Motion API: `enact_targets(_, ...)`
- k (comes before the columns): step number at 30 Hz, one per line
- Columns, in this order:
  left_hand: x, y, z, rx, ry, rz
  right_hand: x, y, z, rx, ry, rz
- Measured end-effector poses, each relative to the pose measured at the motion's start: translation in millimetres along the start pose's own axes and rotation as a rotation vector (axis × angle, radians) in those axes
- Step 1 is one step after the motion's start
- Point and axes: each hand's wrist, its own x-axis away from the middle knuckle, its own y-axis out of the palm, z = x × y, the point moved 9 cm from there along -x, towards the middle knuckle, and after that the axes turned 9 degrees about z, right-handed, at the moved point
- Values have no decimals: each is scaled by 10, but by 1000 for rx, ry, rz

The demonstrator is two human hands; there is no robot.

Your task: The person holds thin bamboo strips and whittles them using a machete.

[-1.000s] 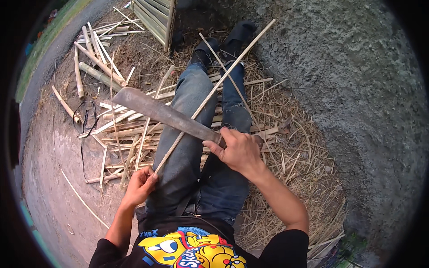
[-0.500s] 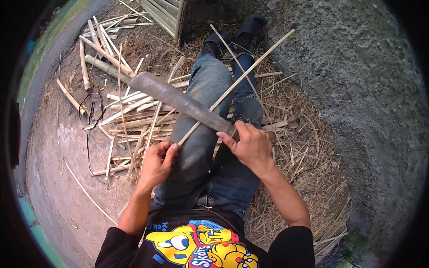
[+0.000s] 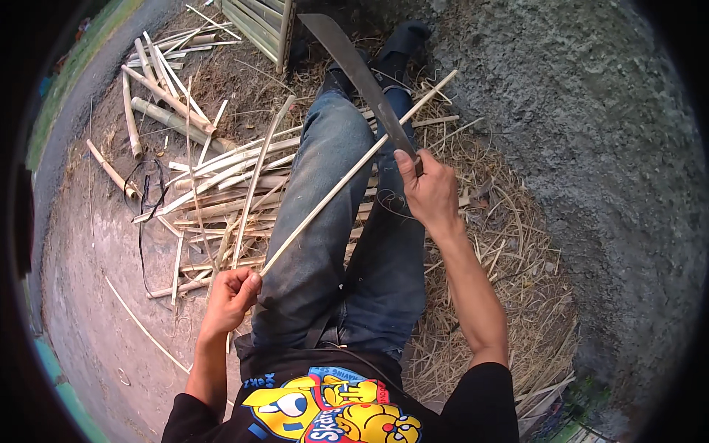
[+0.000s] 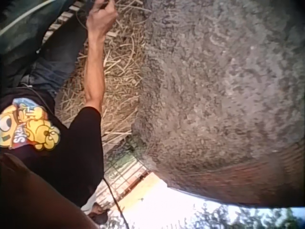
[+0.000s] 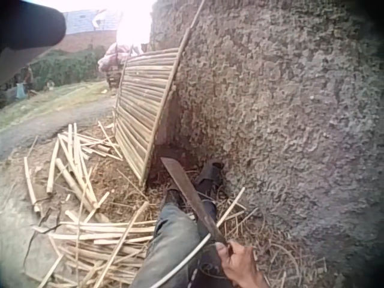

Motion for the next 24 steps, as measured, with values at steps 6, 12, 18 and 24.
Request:
enact_targets(6, -2, -270, -98, -27, 18, 5, 658, 312, -676, 97, -486, -78)
enact_targets(12, 369, -880, -375, -167, 60, -4, -485, -390, 1216, 30, 183, 384)
enact_targets(18, 226, -693, -170, -262, 110, 86, 77, -150, 721, -622, 401, 306)
enact_targets(24, -88, -260, 289, -358, 252, 94, 550, 209, -39, -326, 103, 102)
